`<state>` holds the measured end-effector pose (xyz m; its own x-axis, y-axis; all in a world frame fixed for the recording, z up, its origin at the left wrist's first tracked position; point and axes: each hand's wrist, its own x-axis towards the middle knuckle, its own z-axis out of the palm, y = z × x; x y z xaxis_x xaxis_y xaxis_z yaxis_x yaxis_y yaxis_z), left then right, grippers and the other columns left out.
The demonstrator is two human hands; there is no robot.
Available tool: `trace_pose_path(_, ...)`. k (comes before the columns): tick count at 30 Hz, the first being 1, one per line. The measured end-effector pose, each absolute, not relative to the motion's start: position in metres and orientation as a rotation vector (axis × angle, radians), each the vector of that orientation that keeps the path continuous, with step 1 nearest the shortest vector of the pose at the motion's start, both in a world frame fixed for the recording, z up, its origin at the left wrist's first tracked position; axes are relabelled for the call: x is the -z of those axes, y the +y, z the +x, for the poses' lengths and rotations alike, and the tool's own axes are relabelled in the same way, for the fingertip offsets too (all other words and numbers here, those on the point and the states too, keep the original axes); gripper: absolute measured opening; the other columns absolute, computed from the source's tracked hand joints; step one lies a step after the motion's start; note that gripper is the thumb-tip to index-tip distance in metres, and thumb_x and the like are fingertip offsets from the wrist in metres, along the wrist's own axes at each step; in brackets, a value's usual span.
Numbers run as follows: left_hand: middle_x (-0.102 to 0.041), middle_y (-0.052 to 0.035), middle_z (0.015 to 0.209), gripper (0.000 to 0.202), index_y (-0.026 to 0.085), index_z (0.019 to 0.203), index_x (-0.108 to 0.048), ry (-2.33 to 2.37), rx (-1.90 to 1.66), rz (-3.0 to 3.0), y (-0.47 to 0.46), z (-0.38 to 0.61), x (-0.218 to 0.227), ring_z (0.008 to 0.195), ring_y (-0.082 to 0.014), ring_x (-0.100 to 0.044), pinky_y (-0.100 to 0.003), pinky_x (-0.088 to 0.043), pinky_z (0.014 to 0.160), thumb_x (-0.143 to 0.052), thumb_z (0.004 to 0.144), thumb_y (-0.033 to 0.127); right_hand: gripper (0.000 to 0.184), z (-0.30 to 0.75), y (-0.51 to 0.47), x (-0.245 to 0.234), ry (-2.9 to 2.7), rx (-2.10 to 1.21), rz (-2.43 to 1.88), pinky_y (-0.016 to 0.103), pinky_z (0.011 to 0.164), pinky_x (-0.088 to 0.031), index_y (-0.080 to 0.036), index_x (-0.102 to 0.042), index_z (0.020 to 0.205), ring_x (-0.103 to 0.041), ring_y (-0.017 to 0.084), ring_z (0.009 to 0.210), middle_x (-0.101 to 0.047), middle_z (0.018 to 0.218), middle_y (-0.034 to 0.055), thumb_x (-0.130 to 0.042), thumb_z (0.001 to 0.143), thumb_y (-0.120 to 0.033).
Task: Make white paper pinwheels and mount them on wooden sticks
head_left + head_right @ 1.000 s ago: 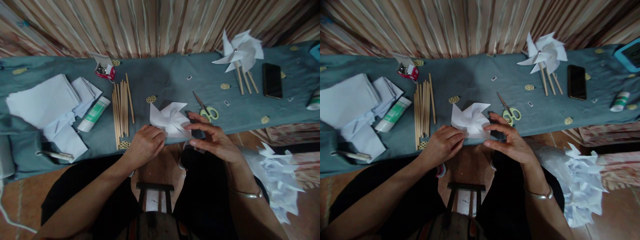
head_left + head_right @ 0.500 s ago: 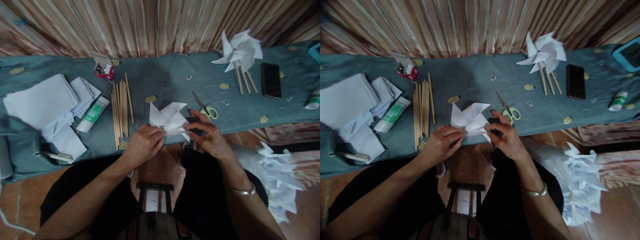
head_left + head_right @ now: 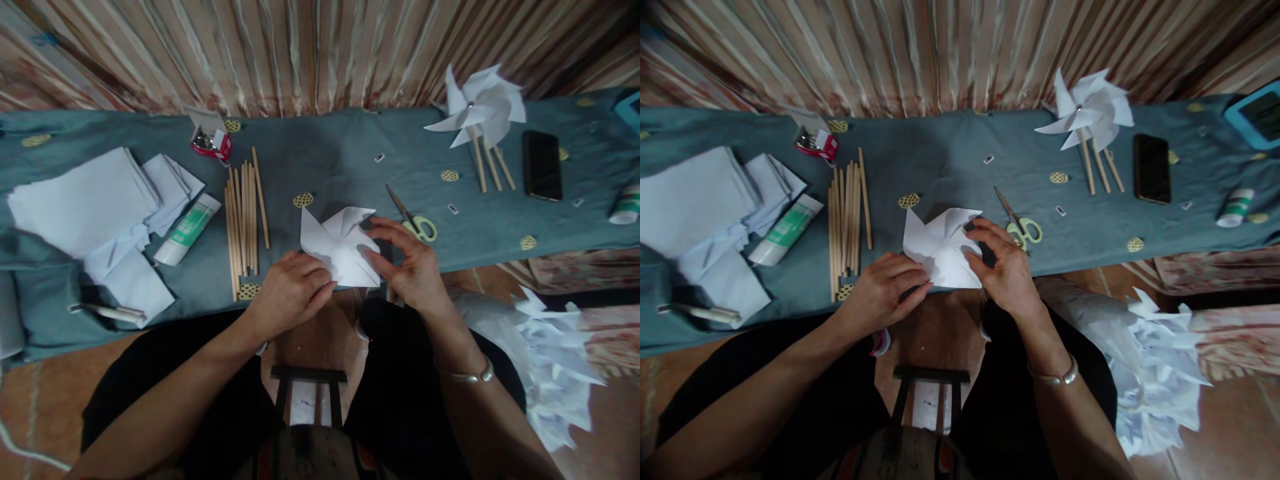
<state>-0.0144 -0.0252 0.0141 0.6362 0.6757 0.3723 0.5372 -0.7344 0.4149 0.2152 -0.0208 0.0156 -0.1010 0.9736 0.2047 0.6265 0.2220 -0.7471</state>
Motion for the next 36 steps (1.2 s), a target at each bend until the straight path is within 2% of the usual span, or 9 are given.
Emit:
trace_pose_path(3, -0.070, -0.0029, 0.076, 0.022, 0.017, 0.078, -0.065, 1.037, -0.839, 2.485, -0.021, -0.019, -0.022, 0.073, -0.0153, -0.065, -0.030, -0.049, 0.070, -0.054, 0.094, 0.025, 0.021, 0.208, -0.018, -0.014, -1.932, -0.518, -1.487, 0.050, 0.105, -0.046, -0.024, -0.068, 0.107, -0.060, 0.027, 0.119, -0.066, 0.126, 0.0086, -0.061, 0.087, -0.028)
trace_pose_path(6, -0.071, -0.0032, 0.085, 0.017, 0.018, 0.086, -0.067, 1.165, -0.931, 2.332, -0.014, -0.027, -0.028, 0.081, -0.0155, -0.065, -0.030, -0.050, 0.075, -0.056, 0.094, 0.027, 0.020, 0.202, -0.018, -0.013, -2.040, -0.418, -1.469, 0.049, 0.101, -0.049, -0.022, -0.069, 0.105, -0.061, 0.027, 0.115, -0.068, 0.122, 0.0103, -0.056, 0.091, -0.026)
trace_pose_path(10, -0.069, -0.0061, 0.104, 0.020, 0.019, 0.102, -0.069, 1.199, -0.939, 2.262, -0.002, -0.029, -0.022, 0.097, -0.0185, -0.062, -0.035, -0.050, 0.085, -0.054, 0.094, 0.028, 0.022, 0.199, -0.019, -0.011, -2.114, -0.336, -1.466, 0.049, 0.099, -0.050, -0.020, -0.069, 0.107, -0.061, 0.027, 0.112, -0.068, 0.121, 0.0108, -0.052, 0.093, -0.024)
trace_pose_path(18, -0.064, -0.0095, 0.117, 0.035, 0.019, 0.110, -0.071, 1.099, -0.720, 2.315, 0.004, -0.016, -0.002, 0.109, -0.0254, -0.053, -0.045, -0.041, 0.092, -0.041, 0.098, 0.034, 0.021, 0.198, -0.018, -0.007, -2.170, -0.210, -1.435, 0.045, 0.097, -0.052, -0.015, -0.070, 0.104, -0.063, 0.027, 0.107, -0.070, 0.116, 0.0127, -0.053, 0.094, -0.021)
trace_pose_path(24, -0.064, -0.0073, 0.121, 0.034, 0.022, 0.112, -0.070, 1.124, -0.595, 2.333, 0.003, -0.013, -0.004, 0.112, -0.0260, -0.051, -0.045, -0.037, 0.090, -0.041, 0.098, 0.033, 0.020, 0.199, -0.019, -0.007, -2.175, -0.240, -1.431, 0.047, 0.096, -0.053, -0.016, -0.070, 0.105, -0.062, 0.027, 0.108, -0.069, 0.118, 0.0125, -0.054, 0.093, -0.021)
trace_pose_path(29, -0.065, -0.0079, 0.120, 0.034, 0.021, 0.110, -0.070, 1.117, -0.590, 2.338, 0.004, -0.013, -0.004, 0.111, -0.0264, -0.051, -0.047, -0.036, 0.092, -0.041, 0.098, 0.032, 0.023, 0.199, -0.020, -0.006, -2.154, -0.237, -1.431, 0.047, 0.099, -0.052, -0.016, -0.069, 0.109, -0.060, 0.028, 0.113, -0.067, 0.123, 0.0132, -0.054, 0.093, -0.022)
trace_pose_path(36, -0.065, -0.0084, 0.121, 0.033, 0.020, 0.115, -0.068, 1.088, -0.569, 2.333, 0.005, -0.017, -0.004, 0.115, -0.0274, -0.051, -0.047, -0.037, 0.096, -0.053, 0.093, 0.039, 0.023, 0.199, -0.019, -0.004, -2.177, -0.239, -1.433, 0.046, 0.100, -0.052, -0.021, -0.069, 0.110, -0.061, 0.026, 0.112, -0.067, 0.124, 0.0093, -0.053, 0.094, -0.023)
